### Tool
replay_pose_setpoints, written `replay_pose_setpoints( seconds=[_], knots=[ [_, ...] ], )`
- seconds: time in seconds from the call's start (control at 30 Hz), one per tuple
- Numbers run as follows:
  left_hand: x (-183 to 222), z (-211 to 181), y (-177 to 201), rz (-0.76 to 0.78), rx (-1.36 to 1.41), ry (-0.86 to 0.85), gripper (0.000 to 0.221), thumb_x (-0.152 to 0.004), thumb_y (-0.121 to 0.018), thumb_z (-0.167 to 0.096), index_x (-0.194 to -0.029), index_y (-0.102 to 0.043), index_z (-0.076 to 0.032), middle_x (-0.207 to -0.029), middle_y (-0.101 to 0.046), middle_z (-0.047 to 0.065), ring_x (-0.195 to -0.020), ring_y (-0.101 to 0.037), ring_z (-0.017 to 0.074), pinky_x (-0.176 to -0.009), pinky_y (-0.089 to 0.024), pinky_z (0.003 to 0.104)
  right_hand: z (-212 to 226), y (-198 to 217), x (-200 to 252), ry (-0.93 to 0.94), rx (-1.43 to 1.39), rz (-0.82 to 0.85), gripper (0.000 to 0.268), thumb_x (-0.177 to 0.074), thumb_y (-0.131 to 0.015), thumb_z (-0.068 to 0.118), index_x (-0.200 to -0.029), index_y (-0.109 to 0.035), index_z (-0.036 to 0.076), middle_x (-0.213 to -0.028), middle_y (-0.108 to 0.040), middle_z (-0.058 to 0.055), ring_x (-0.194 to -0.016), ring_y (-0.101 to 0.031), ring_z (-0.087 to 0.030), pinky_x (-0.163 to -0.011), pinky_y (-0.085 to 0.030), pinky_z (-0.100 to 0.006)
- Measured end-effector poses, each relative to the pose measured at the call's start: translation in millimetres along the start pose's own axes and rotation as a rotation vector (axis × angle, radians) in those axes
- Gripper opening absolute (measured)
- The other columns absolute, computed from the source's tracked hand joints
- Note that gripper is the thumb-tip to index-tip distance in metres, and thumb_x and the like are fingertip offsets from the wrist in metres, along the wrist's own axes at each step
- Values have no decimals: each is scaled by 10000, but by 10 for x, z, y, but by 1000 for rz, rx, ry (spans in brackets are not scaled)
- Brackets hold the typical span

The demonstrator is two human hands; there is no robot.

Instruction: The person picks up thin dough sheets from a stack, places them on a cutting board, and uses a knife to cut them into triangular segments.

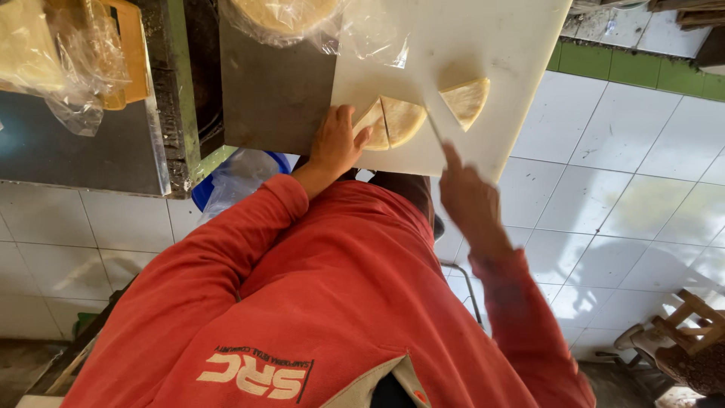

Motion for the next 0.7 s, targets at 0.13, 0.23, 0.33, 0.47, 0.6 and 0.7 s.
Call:
replay_pose_setpoints(
  seconds=[0.13,0.23,0.33,0.47,0.6,0.7],
  knots=[
    [124,132,-114,145,-137,217,492,-894,-783,-372,-1146,-550,-19,-1152,-615,200,-1073,-603,370,-874,-512,486,85,540,-738,274,130,-399,494,-975,-669,82,-1453,-628,198,-868,-590,-112,-753,-602,-315,-637,-514,-456],
    [109,171,-146,162,-179,298,494,-885,-782,-383,-1142,-564,-22,-1151,-625,189,-1085,-600,362,-892,-509,496,78,587,-1236,360,237,-507,577,-899,-682,-12,-1420,-660,236,-957,-613,-57,-866,-576,-278,-760,-497,-426],
    [102,223,-204,183,-177,380,498,-876,-778,-376,-1154,-565,-21,-1156,-622,181,-1103,-593,353,-909,-505,500,25,486,-1539,396,254,-525,600,-895,-679,-48,-1415,-669,251,-993,-604,-45,-925,-554,-269,-838,-482,-417],
    [90,295,-258,209,-102,484,424,-873,-768,-348,-1125,-600,-51,-1214,-595,167,-1157,-560,348,-941,-490,500,49,439,-1687,452,179,-555,605,-869,-687,-59,-1390,-666,248,-1075,-619,-55,-1017,-566,-264,-952,-487,-412],
    [97,281,-300,178,-115,497,443,-885,-746,-333,-1159,-581,-26,-1241,-568,183,-1174,-542,360,-928,-495,505,206,416,-1459,473,86,-572,484,-916,-678,2,-1384,-652,123,-1187,-648,-97,-1095,-593,-307,-987,-501,-428],
    [100,280,-301,172,-104,499,424,-887,-740,-329,-1153,-591,-35,-1240,-571,178,-1182,-545,358,-940,-493,505,504,266,-1098,532,-83,-492,256,-1032,-692,108,-1287,-665,118,-1186,-657,-118,-1074,-608,-312,-937,-534,-426]
  ],
)
Point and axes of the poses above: each hand's wrist, its own x-axis away from the middle knuckle, its own y-axis out of the back of the hand, z = x × y, the point moved 10 cm from there along -x, towards the middle knuckle
